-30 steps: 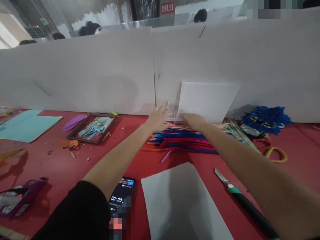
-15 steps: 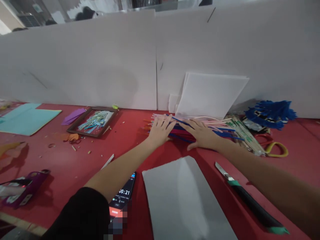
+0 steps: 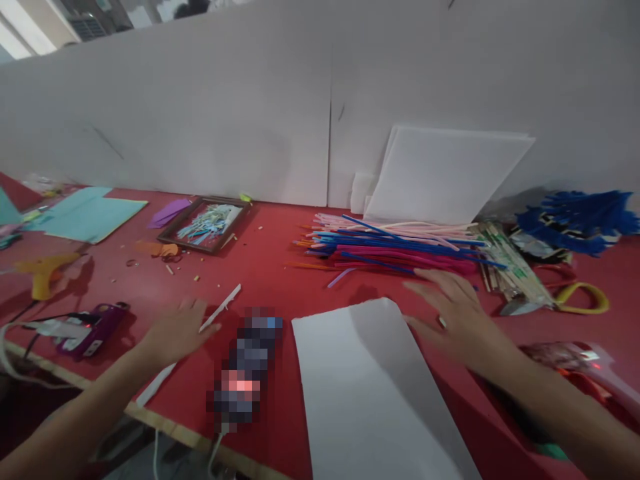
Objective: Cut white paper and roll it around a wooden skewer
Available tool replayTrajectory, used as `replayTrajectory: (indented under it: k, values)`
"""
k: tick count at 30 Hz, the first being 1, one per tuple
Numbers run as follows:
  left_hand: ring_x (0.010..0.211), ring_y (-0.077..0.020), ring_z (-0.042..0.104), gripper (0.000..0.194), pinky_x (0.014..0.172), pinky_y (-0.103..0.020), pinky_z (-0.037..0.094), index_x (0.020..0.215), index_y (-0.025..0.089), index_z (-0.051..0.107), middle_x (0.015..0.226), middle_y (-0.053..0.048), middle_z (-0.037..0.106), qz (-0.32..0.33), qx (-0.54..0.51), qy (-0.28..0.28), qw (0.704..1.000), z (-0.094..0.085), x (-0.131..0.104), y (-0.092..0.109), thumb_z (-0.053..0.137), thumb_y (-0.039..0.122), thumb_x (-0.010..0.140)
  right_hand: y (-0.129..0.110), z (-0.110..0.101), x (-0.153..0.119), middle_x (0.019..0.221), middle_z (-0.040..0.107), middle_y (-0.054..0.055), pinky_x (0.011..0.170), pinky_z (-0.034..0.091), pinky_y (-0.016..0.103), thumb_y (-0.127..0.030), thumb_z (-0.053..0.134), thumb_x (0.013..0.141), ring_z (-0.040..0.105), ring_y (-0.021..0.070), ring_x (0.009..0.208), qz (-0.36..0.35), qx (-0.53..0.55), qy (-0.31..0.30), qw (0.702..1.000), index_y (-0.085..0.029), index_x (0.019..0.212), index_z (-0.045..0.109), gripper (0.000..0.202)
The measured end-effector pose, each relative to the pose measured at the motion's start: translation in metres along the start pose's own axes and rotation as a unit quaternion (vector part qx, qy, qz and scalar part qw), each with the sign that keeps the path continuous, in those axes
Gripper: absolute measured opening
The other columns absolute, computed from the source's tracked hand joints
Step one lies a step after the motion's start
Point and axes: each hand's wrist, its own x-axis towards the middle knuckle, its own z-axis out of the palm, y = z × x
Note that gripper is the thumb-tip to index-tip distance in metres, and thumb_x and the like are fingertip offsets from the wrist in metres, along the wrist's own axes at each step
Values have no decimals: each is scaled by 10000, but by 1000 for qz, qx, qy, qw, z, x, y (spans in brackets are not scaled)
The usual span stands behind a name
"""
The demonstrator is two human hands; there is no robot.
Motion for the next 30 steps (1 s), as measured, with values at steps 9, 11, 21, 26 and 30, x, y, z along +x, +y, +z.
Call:
replayTrajectory:
  k: [9, 11, 21, 26, 30]
  values:
    - [1051, -240, 624, 362, 876, -460, 547, 1234, 181, 580, 1240, -94, 604, 3, 65, 26, 998, 6, 59, 35, 617, 388, 940, -75, 26, -61, 1299, 642, 119, 981, 507, 518, -314, 534, 902, 581, 304, 1223, 29, 120, -13, 992, -259, 1221, 622, 335]
    - [1061, -243, 620, 372, 880, -462, 546, 1245, 184, 574, 1254, -95, 597, 14, 63, 54, 996, 0, 88, 53, 619, 388, 938, -81, 33, -63, 1330, 635, 108, 1007, 500, 507, -284, 523, 902, 562, 295, 1262, 23, 114, -32, 993, -259, 1242, 627, 357]
    - [1152, -274, 581, 398, 953, -516, 503, 1274, 191, 563, 1327, -104, 560, 42, 37, 194, 979, -30, 165, 114, 626, 385, 932, -84, 27, -60, 1341, 635, 105, 1021, 490, 541, -179, 468, 911, 554, 292, 1277, 38, 144, -43, 988, -240, 1224, 645, 365]
    - [1407, -362, 335, 409, 1158, -576, 236, 1302, 94, 539, 1498, -204, 423, 138, -8, 229, 964, -32, 99, 141, 509, 307, 953, -75, 14, -59, 1180, 709, 83, 985, 529, 479, -105, 444, 895, 638, 241, 1152, 31, 268, -24, 963, -271, 1188, 645, 392]
    - [1276, -265, 522, 388, 1118, -410, 369, 1187, 247, 653, 1339, -72, 627, 297, -27, 178, 938, 3, -13, 152, 554, 469, 885, -73, 13, -60, 1097, 727, 73, 925, 565, 437, -90, 453, 870, 674, 228, 1071, 33, 276, -14, 961, -281, 1153, 649, 393]
